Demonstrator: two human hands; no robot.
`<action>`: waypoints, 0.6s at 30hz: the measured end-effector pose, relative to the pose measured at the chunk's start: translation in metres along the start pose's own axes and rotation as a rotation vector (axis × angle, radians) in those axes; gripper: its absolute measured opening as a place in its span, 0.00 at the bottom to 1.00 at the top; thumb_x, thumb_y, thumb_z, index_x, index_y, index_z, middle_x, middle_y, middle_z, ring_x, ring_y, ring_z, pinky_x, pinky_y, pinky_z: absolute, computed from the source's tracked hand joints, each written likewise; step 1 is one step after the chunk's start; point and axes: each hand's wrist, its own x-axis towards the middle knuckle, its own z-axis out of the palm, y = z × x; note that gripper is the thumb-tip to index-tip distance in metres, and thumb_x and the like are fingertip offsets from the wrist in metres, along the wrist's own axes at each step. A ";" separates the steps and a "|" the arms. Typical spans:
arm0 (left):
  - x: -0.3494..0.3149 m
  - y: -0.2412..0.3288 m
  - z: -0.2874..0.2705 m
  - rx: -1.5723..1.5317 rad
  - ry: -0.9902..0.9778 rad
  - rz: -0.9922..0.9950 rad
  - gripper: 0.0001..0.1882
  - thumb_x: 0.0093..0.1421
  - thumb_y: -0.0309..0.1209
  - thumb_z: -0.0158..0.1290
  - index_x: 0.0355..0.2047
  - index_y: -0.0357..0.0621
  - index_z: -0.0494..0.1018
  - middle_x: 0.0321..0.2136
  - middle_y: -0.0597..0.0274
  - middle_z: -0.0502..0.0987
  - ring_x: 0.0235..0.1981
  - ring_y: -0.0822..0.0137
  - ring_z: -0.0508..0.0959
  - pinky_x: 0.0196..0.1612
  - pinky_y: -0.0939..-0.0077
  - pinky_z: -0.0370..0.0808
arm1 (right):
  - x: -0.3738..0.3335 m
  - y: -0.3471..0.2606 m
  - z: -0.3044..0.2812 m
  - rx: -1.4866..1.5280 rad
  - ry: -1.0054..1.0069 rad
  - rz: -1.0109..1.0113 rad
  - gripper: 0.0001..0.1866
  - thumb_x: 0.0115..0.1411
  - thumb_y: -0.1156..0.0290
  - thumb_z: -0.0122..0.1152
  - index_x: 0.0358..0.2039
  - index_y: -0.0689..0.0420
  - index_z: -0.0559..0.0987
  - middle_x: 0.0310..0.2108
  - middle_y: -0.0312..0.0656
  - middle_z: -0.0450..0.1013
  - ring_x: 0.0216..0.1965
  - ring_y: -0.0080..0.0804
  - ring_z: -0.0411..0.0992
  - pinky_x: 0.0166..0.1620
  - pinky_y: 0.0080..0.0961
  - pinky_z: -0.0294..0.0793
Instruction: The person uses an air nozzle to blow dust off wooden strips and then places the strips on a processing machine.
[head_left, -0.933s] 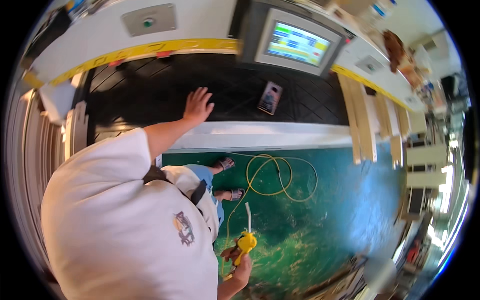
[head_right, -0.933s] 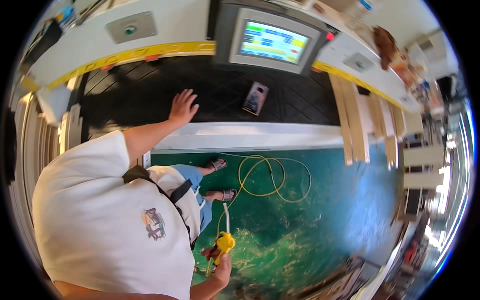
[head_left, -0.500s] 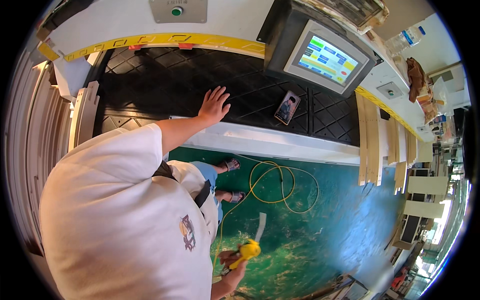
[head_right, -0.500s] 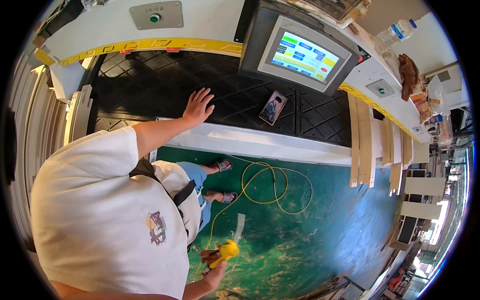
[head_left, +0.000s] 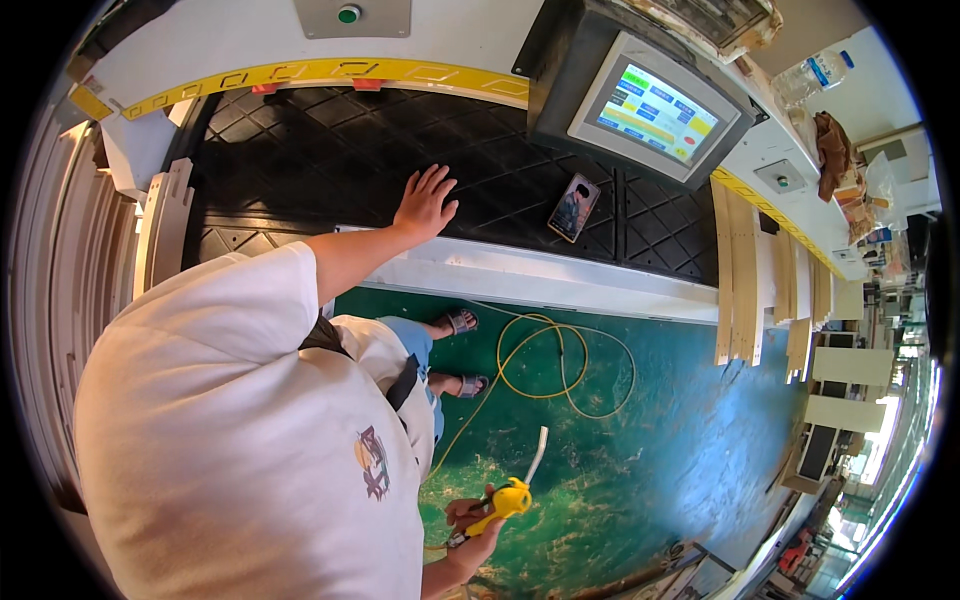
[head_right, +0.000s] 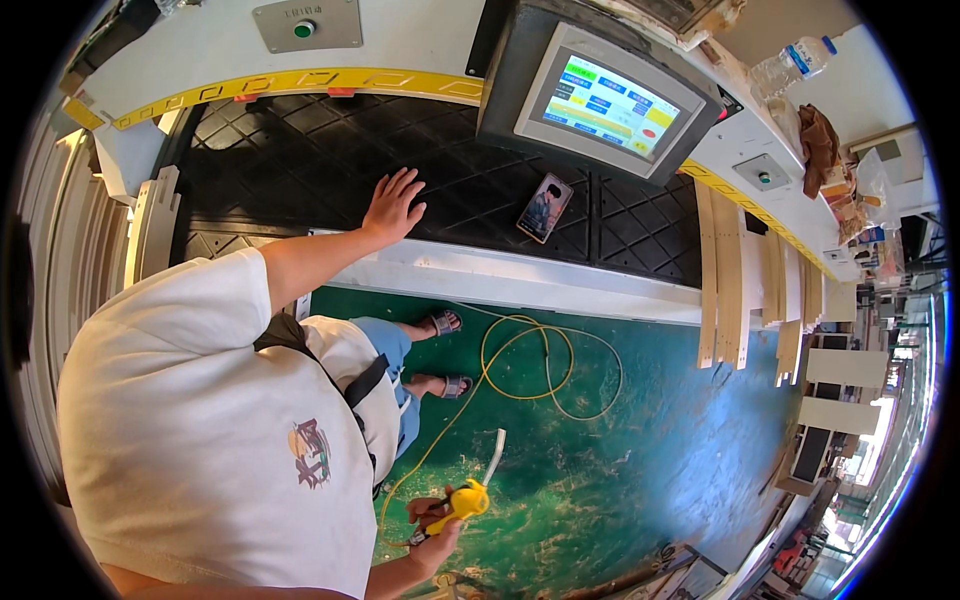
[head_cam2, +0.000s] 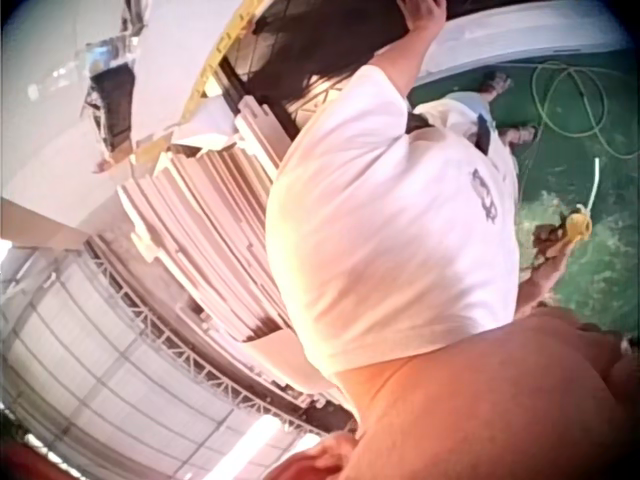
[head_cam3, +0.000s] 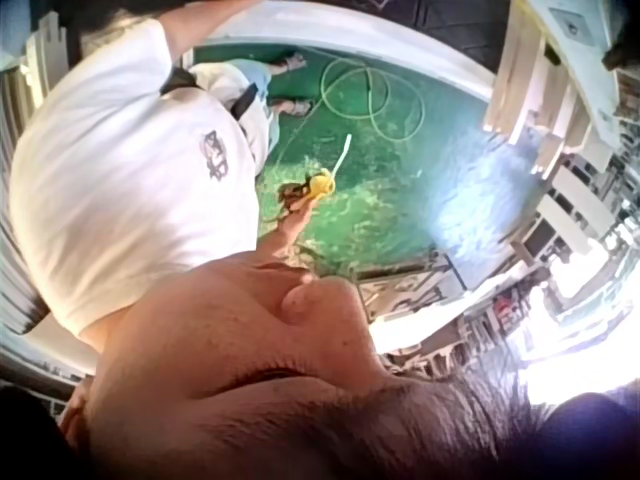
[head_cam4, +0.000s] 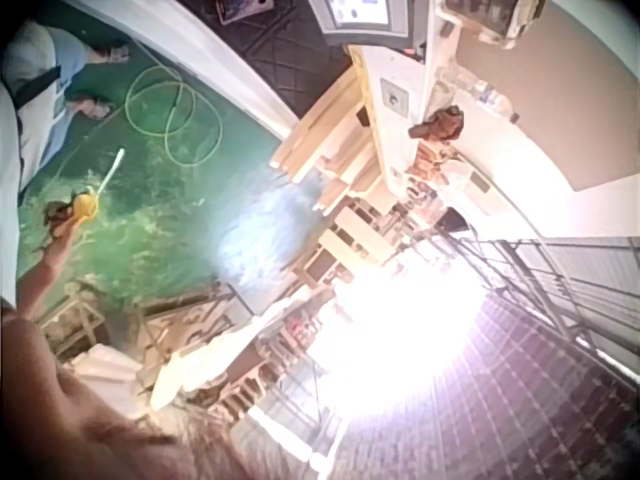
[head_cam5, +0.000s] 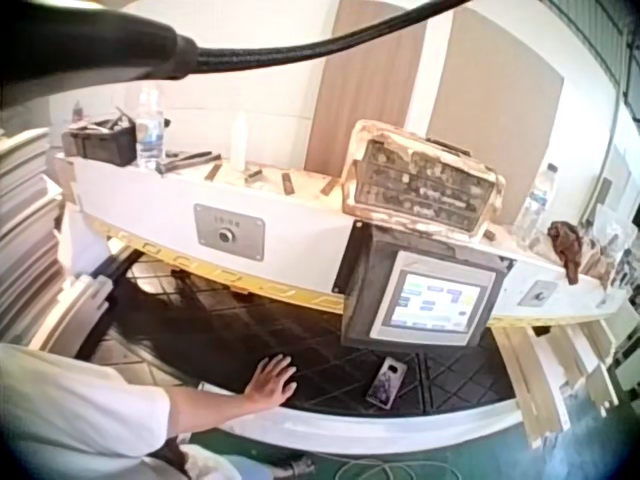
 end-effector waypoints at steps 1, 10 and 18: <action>0.001 0.002 0.001 -0.001 -0.003 0.006 0.27 0.72 0.46 0.50 0.64 0.44 0.71 0.72 0.54 0.63 0.76 0.54 0.56 0.76 0.49 0.50 | -0.001 0.001 -0.002 0.002 0.006 -0.004 0.46 0.71 0.35 0.50 0.66 0.70 0.65 0.34 0.51 0.78 0.32 0.36 0.73 0.36 0.31 0.71; 0.001 0.004 -0.001 -0.005 -0.008 0.011 0.27 0.72 0.46 0.50 0.64 0.44 0.71 0.72 0.54 0.62 0.76 0.55 0.55 0.77 0.49 0.49 | 0.000 0.005 -0.010 -0.130 -0.138 0.059 0.46 0.71 0.36 0.51 0.66 0.70 0.64 0.31 0.50 0.76 0.31 0.38 0.74 0.35 0.31 0.70; 0.001 0.004 0.000 0.002 -0.027 0.001 0.27 0.72 0.46 0.49 0.64 0.44 0.70 0.72 0.54 0.62 0.76 0.55 0.54 0.77 0.49 0.49 | -0.001 -0.005 0.000 -0.173 -0.115 0.043 0.45 0.71 0.37 0.49 0.63 0.73 0.67 0.30 0.51 0.76 0.32 0.39 0.74 0.36 0.32 0.70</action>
